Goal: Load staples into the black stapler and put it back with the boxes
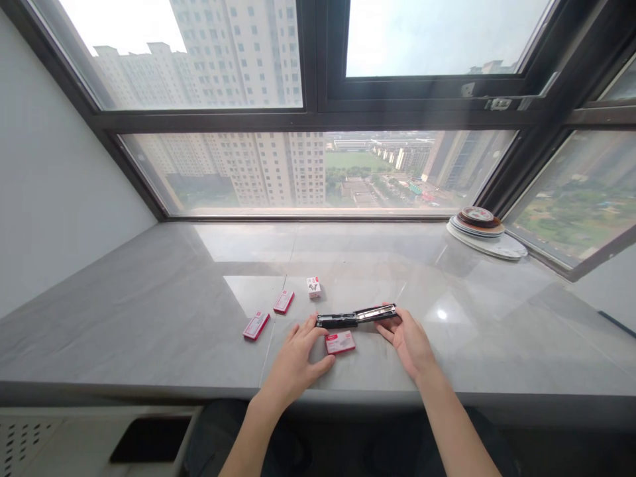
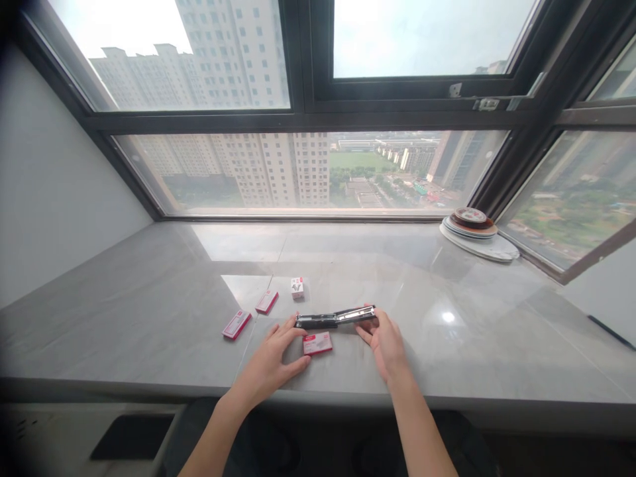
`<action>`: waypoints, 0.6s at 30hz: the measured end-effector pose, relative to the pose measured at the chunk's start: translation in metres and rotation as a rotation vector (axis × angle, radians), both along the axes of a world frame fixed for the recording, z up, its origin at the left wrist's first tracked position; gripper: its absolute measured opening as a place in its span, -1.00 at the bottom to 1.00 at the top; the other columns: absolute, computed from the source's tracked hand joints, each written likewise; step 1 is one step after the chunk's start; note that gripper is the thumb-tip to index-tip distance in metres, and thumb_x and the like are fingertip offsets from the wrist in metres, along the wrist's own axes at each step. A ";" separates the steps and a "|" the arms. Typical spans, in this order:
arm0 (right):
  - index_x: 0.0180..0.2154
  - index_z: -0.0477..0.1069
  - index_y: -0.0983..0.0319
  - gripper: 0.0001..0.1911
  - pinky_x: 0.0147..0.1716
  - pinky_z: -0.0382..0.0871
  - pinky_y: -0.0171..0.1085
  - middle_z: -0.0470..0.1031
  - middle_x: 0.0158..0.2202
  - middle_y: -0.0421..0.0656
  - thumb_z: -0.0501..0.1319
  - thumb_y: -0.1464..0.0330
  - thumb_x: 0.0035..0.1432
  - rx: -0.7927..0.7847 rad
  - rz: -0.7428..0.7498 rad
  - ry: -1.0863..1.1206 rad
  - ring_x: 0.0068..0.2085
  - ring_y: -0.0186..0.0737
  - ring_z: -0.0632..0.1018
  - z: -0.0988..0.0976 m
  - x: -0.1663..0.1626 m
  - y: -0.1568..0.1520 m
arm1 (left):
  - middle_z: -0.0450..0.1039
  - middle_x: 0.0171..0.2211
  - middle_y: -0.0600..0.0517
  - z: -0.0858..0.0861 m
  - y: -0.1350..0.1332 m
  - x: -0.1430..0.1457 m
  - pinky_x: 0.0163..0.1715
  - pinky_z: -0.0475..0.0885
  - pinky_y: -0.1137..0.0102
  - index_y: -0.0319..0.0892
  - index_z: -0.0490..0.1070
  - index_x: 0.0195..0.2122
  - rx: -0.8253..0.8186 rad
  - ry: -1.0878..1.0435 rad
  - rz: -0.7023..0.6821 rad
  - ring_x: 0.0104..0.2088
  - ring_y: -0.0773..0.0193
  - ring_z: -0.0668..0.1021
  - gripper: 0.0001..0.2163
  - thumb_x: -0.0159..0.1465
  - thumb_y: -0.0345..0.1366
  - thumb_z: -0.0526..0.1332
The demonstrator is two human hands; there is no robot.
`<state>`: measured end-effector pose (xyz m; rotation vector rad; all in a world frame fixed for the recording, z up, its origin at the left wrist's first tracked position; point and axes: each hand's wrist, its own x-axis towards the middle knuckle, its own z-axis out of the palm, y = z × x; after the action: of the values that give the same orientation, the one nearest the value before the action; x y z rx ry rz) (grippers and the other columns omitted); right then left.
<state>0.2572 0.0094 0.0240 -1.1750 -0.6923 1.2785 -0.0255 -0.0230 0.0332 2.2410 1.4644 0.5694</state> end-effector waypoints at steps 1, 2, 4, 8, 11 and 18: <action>-0.08 0.45 0.16 -0.62 -0.33 0.60 -0.17 0.63 -0.07 -0.01 0.13 0.03 0.31 -0.069 0.031 -0.070 -0.24 -0.10 0.67 -0.002 0.011 -0.006 | 0.02 0.47 0.15 0.001 -0.001 0.001 0.44 0.08 0.04 0.16 0.41 0.14 -0.010 -0.020 0.006 0.46 0.10 0.16 -0.66 0.34 -0.07 0.25; -0.08 0.45 0.17 -0.58 -0.49 0.54 -0.24 0.64 -0.18 -0.03 0.15 -0.02 0.30 -0.132 0.070 -0.153 -0.40 -0.16 0.64 -0.003 0.018 -0.011 | 0.03 0.47 0.17 0.001 -0.001 0.002 0.44 0.07 0.03 0.15 0.42 0.11 -0.018 -0.038 0.013 0.46 0.11 0.16 -0.69 0.35 -0.08 0.25; -0.11 0.44 0.19 -0.50 -0.72 0.29 -0.34 0.59 -0.39 -0.12 0.15 -0.10 0.27 -0.217 0.186 -0.306 -0.64 -0.28 0.49 -0.001 0.020 -0.021 | 0.07 0.46 0.17 0.002 -0.002 0.004 0.45 0.06 0.02 0.15 0.44 0.07 -0.026 -0.063 0.030 0.45 0.11 0.16 -0.73 0.34 -0.10 0.25; -0.24 0.42 0.21 -0.49 -0.79 -0.03 -0.41 0.51 -0.53 -0.21 0.13 -0.12 0.29 -0.182 0.526 -0.384 -0.76 -0.42 0.28 0.004 -0.016 -0.030 | 0.08 0.45 0.14 -0.002 0.000 0.005 0.45 0.04 0.00 0.12 0.48 0.05 -0.021 -0.082 0.045 0.45 0.08 0.17 -0.72 0.31 -0.12 0.29; -0.30 0.40 0.22 -0.55 -0.75 -0.09 -0.41 0.42 -0.61 -0.27 0.15 -0.05 0.30 -0.105 0.596 -0.453 -0.74 -0.45 0.21 0.000 -0.046 -0.026 | 0.08 0.46 0.11 -0.005 0.002 0.003 0.45 0.05 0.02 0.12 0.47 0.08 -0.016 -0.083 0.031 0.44 0.08 0.19 -0.68 0.29 -0.12 0.32; -0.36 0.41 0.22 -0.66 -0.58 0.08 -0.34 0.39 -0.64 -0.26 0.19 0.10 0.29 -0.106 0.500 -0.771 -0.61 -0.34 0.32 -0.003 -0.033 -0.020 | 0.10 0.45 0.14 -0.003 -0.001 0.001 0.44 0.08 0.08 0.11 0.45 0.03 0.020 -0.075 0.005 0.44 0.14 0.19 -0.76 0.33 -0.14 0.29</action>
<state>0.2243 -0.0102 0.0206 -1.6660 -1.5727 1.2520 -0.0250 -0.0240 0.0303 2.2067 1.4341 0.6649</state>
